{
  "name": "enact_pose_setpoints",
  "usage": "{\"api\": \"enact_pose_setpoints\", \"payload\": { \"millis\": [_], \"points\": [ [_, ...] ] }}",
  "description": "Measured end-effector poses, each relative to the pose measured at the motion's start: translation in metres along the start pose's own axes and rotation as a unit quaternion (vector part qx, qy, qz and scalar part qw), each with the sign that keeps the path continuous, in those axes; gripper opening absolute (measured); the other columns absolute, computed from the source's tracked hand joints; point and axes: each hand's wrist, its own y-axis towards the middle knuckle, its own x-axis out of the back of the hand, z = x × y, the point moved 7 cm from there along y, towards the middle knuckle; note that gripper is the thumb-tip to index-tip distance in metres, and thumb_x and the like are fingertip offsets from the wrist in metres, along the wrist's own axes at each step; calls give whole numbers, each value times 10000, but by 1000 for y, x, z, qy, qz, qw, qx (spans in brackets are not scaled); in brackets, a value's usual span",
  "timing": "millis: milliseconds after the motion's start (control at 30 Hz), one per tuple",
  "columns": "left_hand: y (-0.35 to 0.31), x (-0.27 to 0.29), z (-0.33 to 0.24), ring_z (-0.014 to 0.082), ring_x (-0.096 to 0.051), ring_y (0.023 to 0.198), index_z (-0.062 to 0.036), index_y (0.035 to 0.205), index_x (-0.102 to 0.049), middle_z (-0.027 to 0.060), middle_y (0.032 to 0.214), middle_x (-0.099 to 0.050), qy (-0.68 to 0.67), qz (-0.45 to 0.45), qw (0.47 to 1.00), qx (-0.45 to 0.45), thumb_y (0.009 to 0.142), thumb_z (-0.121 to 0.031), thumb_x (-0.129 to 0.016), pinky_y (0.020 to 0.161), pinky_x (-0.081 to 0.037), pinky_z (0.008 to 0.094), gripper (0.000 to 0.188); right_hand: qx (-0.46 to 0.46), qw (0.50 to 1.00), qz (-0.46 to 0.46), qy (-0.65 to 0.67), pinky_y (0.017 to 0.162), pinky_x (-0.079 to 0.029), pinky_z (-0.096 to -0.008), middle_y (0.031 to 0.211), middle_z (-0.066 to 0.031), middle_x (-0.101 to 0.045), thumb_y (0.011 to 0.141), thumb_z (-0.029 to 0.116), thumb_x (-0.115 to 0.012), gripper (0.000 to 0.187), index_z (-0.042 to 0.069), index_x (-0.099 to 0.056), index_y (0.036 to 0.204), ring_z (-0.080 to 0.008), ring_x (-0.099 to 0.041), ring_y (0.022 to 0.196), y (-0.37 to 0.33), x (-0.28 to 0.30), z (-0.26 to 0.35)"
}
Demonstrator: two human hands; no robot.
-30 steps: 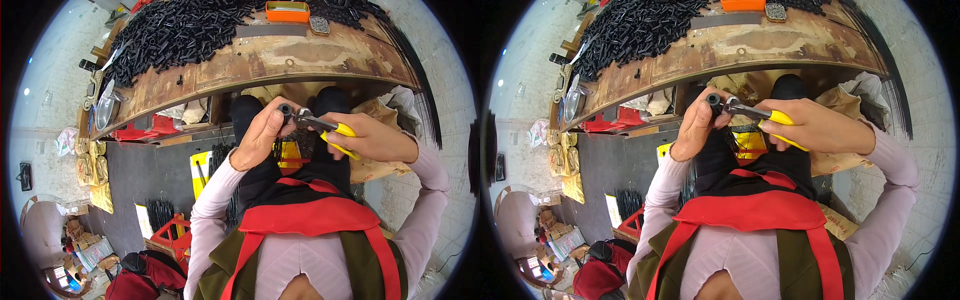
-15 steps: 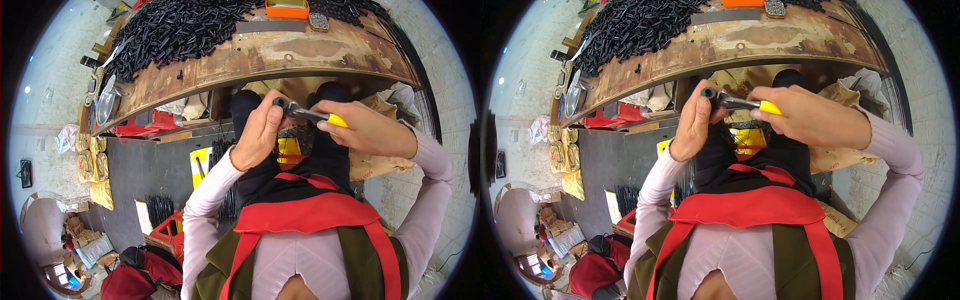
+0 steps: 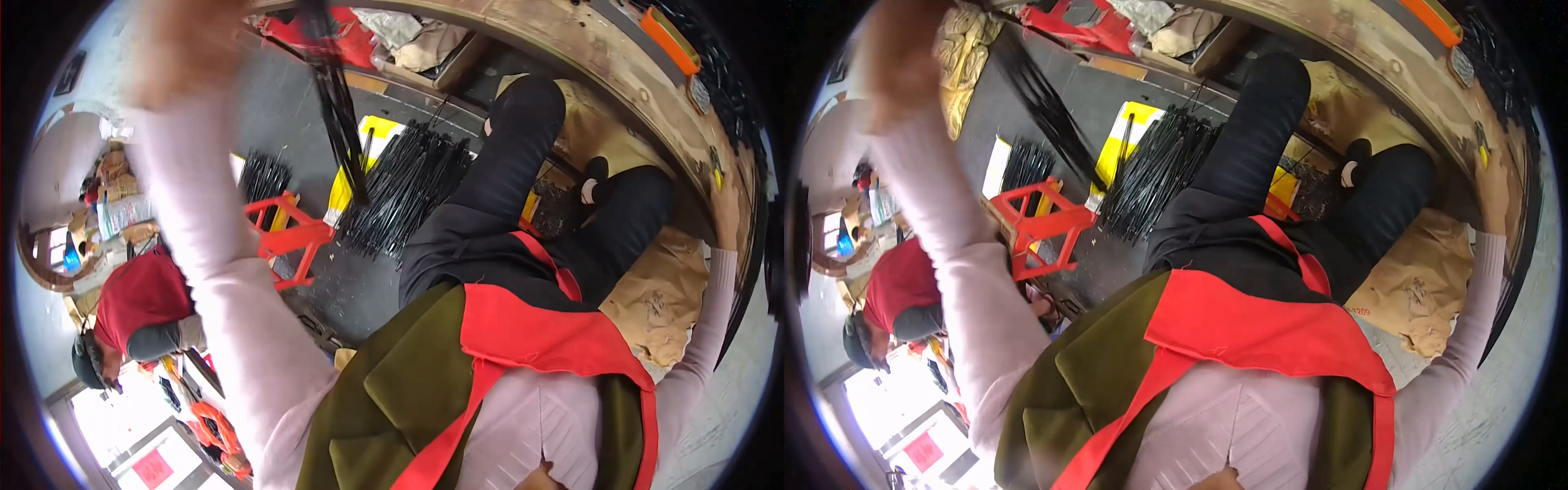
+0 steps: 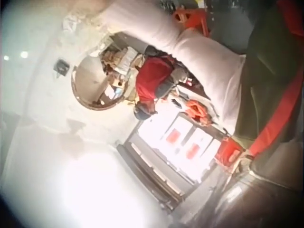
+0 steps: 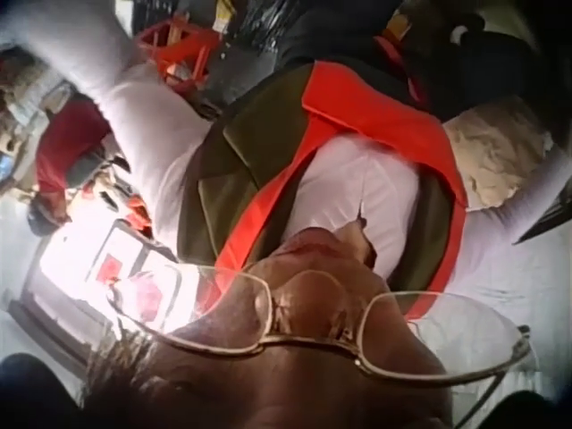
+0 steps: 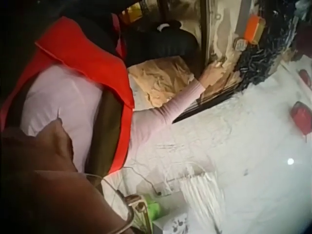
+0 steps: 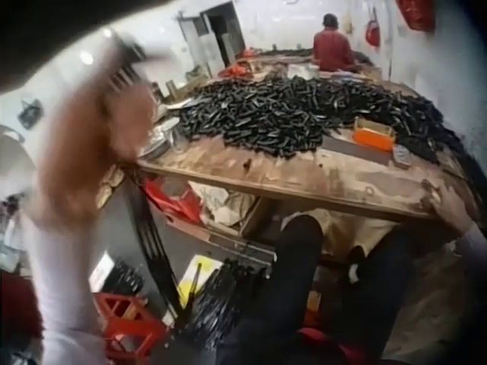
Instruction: Assembling and trimming bundles of black wire-like components at a workbench.
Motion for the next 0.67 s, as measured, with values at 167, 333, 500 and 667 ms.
{"api": "enact_pose_setpoints", "payload": {
  "millis": [167,333,500,667],
  "points": [
    [-102,-85,202,304,-581,725,-17,936,-588,161,726,-589,106,85,990,48,1020,-300,-457,651,-469,415,323,104,990,-51,-78,862,-452,-527,1154,-309,-582,992,329,-493,400,61,-504,1290,-477,-573,1008,2,7,20],
    [-149,-164,356,410,-587,1090,-91,1283,-547,299,1133,-598,258,143,953,68,980,-373,-522,870,-481,457,415,143,986,-81,-24,870,-458,-488,1228,-216,-569,987,209,-495,393,113,-508,1368,-421,-565,1019,-22,33,3],
    [-177,-175,410,433,-471,1259,-86,1308,-571,291,1338,-499,229,308,923,-11,896,-341,-615,1027,-422,466,487,28,985,60,-158,796,-454,-452,1133,-181,-603,933,214,-567,317,15,-611,1176,-336,-567,1005,-66,79,99],
    [-117,-200,365,395,-426,1342,-81,1365,-539,232,1451,-442,217,443,870,-10,856,-220,-663,1109,-351,427,543,-68,978,-154,125,823,-504,-441,938,-184,-629,871,205,-624,201,63,-649,1011,-337,-615,974,-105,109,58]
  ]
}}
